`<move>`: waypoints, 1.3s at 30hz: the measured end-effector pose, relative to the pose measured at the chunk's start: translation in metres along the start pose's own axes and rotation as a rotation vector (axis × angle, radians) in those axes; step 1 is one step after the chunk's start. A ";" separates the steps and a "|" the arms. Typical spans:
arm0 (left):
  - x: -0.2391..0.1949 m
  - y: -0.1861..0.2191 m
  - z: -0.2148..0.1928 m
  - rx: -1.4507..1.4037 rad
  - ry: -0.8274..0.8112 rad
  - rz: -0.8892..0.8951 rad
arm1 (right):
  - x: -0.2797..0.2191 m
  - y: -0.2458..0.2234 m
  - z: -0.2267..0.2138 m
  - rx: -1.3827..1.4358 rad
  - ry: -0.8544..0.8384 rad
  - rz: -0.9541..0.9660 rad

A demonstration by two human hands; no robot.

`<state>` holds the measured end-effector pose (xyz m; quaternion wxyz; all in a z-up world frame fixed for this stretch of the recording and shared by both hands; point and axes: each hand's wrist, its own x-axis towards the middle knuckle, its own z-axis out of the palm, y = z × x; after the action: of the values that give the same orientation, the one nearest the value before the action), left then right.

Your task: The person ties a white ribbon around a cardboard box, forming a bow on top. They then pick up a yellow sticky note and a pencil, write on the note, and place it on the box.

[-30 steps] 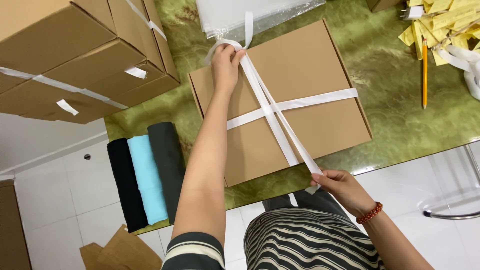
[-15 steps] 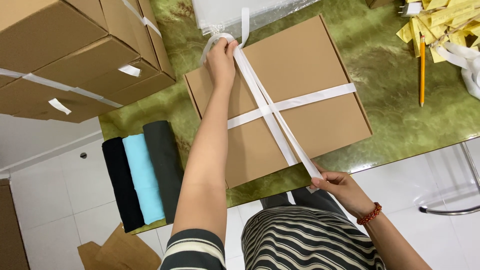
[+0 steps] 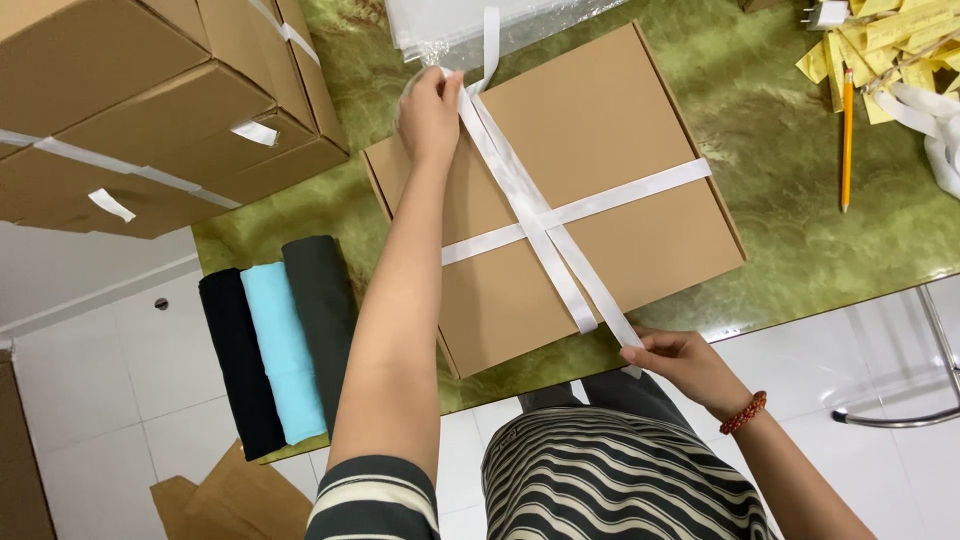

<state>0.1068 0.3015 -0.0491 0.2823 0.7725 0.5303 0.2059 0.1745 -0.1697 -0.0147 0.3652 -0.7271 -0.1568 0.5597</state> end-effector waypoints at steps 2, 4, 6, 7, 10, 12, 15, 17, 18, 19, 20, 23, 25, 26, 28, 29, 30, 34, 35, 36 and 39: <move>-0.011 0.006 -0.018 -0.005 -0.115 0.020 | 0.003 -0.012 -0.001 -0.022 0.007 -0.005; -0.024 0.014 -0.033 -0.013 -0.225 0.041 | 0.001 -0.036 0.003 -0.047 0.014 -0.014; -0.037 0.022 -0.049 -0.070 -0.307 0.087 | -0.006 -0.073 0.014 -0.020 -0.026 0.028; -0.035 0.015 -0.045 -0.070 -0.298 0.084 | -0.002 -0.069 0.015 -0.026 -0.032 0.022; -0.030 0.001 -0.042 -0.040 -0.254 0.214 | 0.007 -0.059 0.015 0.123 0.002 -0.003; -0.032 0.006 -0.048 -0.303 -0.185 0.226 | 0.005 -0.049 0.008 0.024 -0.001 -0.047; -0.030 0.036 -0.074 -0.502 -0.152 0.212 | -0.005 -0.055 0.009 0.014 -0.044 -0.095; -0.019 0.043 -0.070 -0.462 -0.130 0.269 | -0.002 -0.047 0.007 0.010 -0.055 -0.133; -0.015 0.046 -0.068 -0.422 -0.115 0.322 | -0.001 -0.042 0.006 0.009 -0.064 -0.163; -0.014 0.051 -0.071 -0.420 -0.112 0.323 | 0.000 -0.041 0.006 0.009 -0.066 -0.166; -0.013 0.057 -0.073 -0.434 -0.105 0.335 | 0.000 -0.039 0.004 -0.004 -0.038 -0.150; -0.012 0.073 -0.082 -0.463 -0.100 0.349 | 0.000 -0.043 -0.003 -0.011 -0.008 -0.136; -0.013 0.084 -0.089 -0.475 -0.103 0.353 | 0.001 -0.044 -0.008 -0.002 -0.007 -0.140; -0.012 0.090 -0.092 -0.469 -0.096 0.364 | 0.002 -0.043 -0.010 -0.001 -0.018 -0.180; -0.009 0.095 -0.094 -0.462 -0.093 0.375 | 0.001 -0.044 -0.014 0.001 -0.028 -0.219; -0.007 0.093 -0.092 -0.450 -0.080 0.369 | -0.001 -0.046 -0.014 -0.018 -0.037 -0.215; -0.004 0.091 -0.091 -0.437 -0.067 0.362 | -0.002 -0.048 -0.014 -0.038 -0.046 -0.212; -0.001 0.076 -0.082 -0.390 -0.043 0.267 | 0.003 -0.038 -0.020 -0.014 -0.029 -0.282; 0.000 0.070 -0.075 -0.355 -0.055 0.241 | 0.006 -0.035 -0.022 -0.013 -0.035 -0.267; 0.002 0.063 -0.068 -0.321 -0.066 0.215 | 0.008 -0.031 -0.024 -0.014 -0.040 -0.252; -0.001 0.039 -0.042 -0.281 -0.033 0.253 | 0.011 -0.023 -0.025 -0.005 -0.088 -0.274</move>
<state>0.1084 0.2989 0.0080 0.3678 0.7893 0.3904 0.2989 0.2052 -0.1553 -0.0034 0.4292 -0.6747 -0.2721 0.5353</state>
